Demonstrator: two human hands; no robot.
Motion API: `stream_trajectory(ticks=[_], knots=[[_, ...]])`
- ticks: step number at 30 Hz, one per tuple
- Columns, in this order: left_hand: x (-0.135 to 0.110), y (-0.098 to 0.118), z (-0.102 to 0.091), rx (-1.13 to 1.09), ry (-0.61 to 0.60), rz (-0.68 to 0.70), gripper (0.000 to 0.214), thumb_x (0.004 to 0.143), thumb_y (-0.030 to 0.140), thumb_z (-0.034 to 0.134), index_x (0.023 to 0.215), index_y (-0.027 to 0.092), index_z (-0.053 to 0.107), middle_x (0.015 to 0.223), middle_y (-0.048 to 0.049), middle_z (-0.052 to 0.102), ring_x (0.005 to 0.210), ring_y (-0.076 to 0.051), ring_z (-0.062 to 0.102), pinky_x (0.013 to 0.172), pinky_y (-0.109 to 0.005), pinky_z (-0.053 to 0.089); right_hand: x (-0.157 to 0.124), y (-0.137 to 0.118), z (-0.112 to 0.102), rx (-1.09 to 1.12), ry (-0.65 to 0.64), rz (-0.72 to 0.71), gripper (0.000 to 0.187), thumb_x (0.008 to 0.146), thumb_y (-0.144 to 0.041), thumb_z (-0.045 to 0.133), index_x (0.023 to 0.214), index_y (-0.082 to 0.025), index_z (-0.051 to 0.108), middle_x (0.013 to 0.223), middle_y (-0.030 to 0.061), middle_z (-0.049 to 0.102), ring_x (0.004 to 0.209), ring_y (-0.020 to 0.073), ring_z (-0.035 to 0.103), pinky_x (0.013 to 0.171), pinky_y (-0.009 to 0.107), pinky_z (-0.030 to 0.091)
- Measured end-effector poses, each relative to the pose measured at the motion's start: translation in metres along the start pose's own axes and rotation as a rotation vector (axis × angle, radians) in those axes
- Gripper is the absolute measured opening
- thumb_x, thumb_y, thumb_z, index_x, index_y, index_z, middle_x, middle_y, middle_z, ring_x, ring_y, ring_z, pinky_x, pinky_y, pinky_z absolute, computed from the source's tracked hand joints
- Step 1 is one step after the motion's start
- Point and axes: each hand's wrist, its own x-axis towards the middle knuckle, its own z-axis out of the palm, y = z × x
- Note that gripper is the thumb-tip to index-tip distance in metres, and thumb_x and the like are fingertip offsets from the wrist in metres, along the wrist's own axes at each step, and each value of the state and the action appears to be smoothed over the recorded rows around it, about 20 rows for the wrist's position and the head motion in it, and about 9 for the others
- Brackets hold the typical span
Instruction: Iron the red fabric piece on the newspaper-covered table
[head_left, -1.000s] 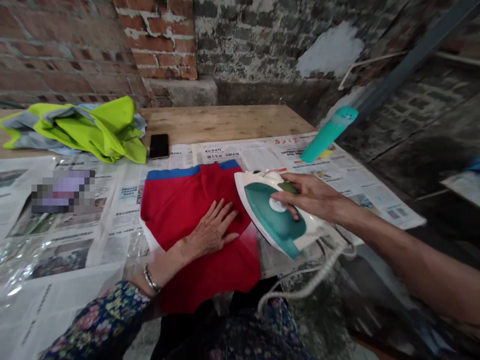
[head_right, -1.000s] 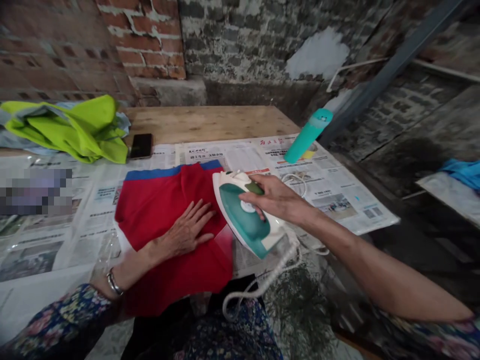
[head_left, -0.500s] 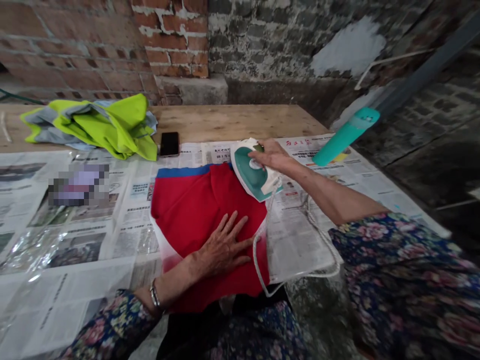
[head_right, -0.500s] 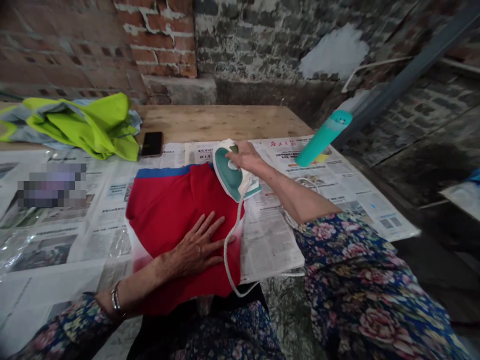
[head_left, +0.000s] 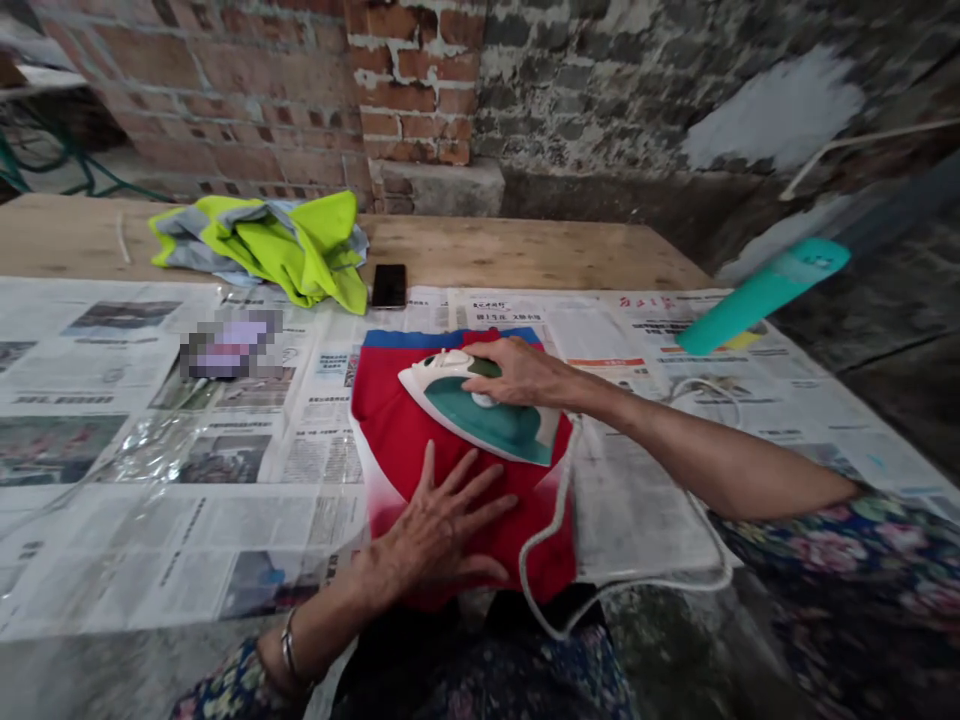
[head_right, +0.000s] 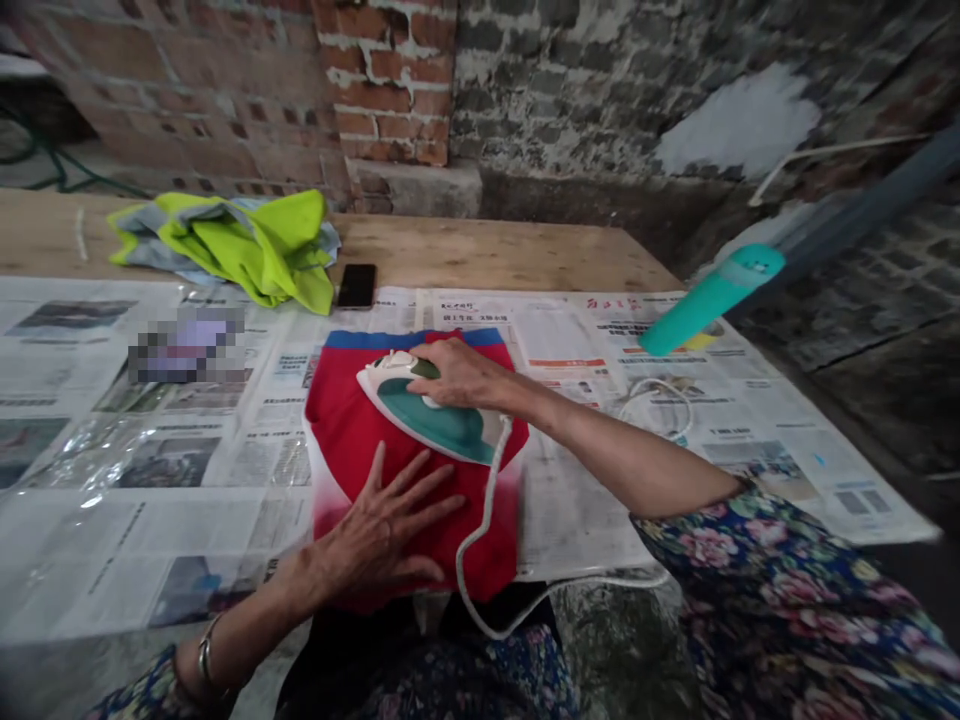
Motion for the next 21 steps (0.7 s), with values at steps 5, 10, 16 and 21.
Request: stream_trajectory(ticks=[5,10,16,21], knots=[[-0.013,-0.005,0.006,0.020,0.007,-0.056,0.086,0.097,0.083,0.054,0.169,0.038,0.043,0.172,-0.0108,0.051,0.164,-0.041,0.035,0.132,-0.080,0.010,0.062,-0.036,0.006,-0.078,-0.007,0.060,0.018,0.094,-0.033,0.068,0.099,-0.017,0.076,0.089,0.0061,0.078,0.086,0.0228,0.070,0.072,0.028,0.046],[-0.006,0.005,0.009,-0.007,0.004,-0.059,0.080,0.097,0.080,0.059,0.164,0.036,0.051,0.169,-0.0116,0.053,0.164,-0.039,0.036,0.133,-0.078,0.016,0.104,-0.063,0.023,-0.106,0.071,0.095,0.021,0.096,-0.035,0.066,0.106,-0.018,0.073,0.098,0.0097,0.078,0.090,0.0259,0.071,0.071,0.029,0.047],[-0.035,0.022,0.002,0.049,0.094,-0.242,0.062,0.105,0.058,0.064,0.157,0.025,0.056,0.167,-0.0181,0.054,0.160,-0.035,0.046,0.128,-0.065,0.041,0.105,-0.066,0.023,-0.073,0.018,0.097,0.015,0.090,-0.035,0.071,0.090,-0.020,0.072,0.078,0.0064,0.074,0.080,0.0249,0.069,0.067,0.030,0.048],[-0.080,0.034,0.005,0.114,0.401,-0.448,0.027,0.111,0.028,0.051,0.131,0.023,0.069,0.137,-0.0146,0.075,0.137,-0.029,0.068,0.123,-0.054,0.051,0.051,-0.061,0.022,0.047,-0.112,0.055,0.024,0.090,-0.036,0.070,0.104,-0.019,0.078,0.074,0.0015,0.073,0.063,0.0187,0.065,0.059,0.029,0.045]])
